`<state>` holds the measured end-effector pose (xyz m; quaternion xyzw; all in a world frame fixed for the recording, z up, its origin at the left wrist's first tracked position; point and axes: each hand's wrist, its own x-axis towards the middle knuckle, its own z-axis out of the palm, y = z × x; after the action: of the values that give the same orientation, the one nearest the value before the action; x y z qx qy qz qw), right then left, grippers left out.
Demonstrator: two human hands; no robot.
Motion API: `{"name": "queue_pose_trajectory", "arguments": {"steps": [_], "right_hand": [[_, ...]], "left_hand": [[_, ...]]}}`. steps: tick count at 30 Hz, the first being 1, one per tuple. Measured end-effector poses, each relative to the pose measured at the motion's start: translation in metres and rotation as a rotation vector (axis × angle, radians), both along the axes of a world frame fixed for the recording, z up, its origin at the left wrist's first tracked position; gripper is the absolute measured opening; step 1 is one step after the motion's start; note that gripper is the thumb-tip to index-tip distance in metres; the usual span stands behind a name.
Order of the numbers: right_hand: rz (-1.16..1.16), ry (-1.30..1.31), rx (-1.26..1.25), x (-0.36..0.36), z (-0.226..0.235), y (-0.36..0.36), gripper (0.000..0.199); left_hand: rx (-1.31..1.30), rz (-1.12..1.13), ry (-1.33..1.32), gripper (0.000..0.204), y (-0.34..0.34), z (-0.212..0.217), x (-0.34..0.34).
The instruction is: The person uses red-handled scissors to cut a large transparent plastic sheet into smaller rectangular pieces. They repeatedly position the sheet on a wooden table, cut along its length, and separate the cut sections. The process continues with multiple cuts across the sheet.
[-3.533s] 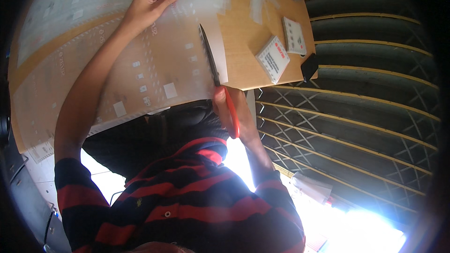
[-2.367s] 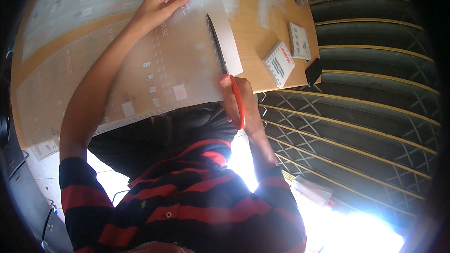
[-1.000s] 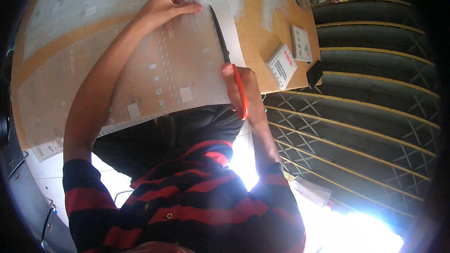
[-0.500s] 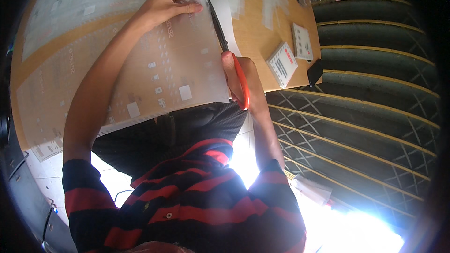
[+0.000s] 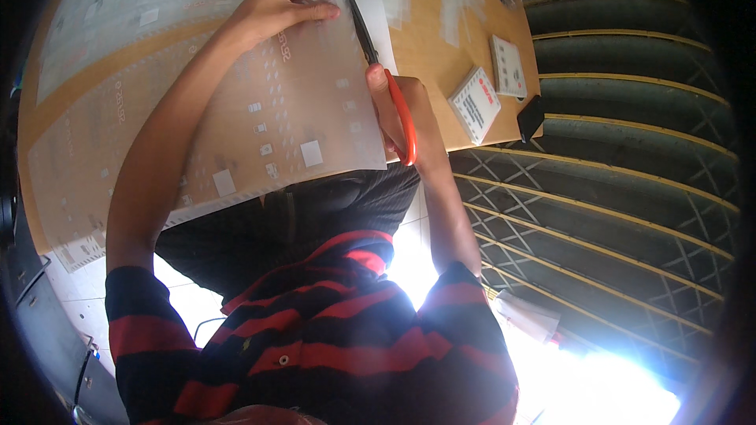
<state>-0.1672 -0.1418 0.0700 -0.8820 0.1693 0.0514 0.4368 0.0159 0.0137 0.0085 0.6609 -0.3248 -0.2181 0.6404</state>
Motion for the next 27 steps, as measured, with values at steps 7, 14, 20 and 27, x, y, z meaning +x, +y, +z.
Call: {"name": "queue_pose_trajectory", "arguments": {"steps": [7, 14, 20, 27], "right_hand": [[-0.082, -0.026, -0.062, 0.007, -0.007, -0.004, 0.071], [-0.139, -0.052, 0.093, -0.006, -0.002, 0.001, 0.037], [-0.140, -0.138, 0.145, -0.030, -0.032, -0.004, 0.018], [-0.131, -0.242, 0.105, -0.025, -0.027, 0.000, 0.015]], "left_hand": [[0.030, 0.012, 0.018, 0.027, 0.002, 0.004, 0.000], [0.009, 0.046, 0.002, 0.023, 0.005, 0.003, -0.002], [0.009, 0.039, -0.123, 0.026, 0.001, -0.001, -0.001], [0.273, 0.070, -0.232, 0.031, 0.043, 0.014, 0.017]]}}
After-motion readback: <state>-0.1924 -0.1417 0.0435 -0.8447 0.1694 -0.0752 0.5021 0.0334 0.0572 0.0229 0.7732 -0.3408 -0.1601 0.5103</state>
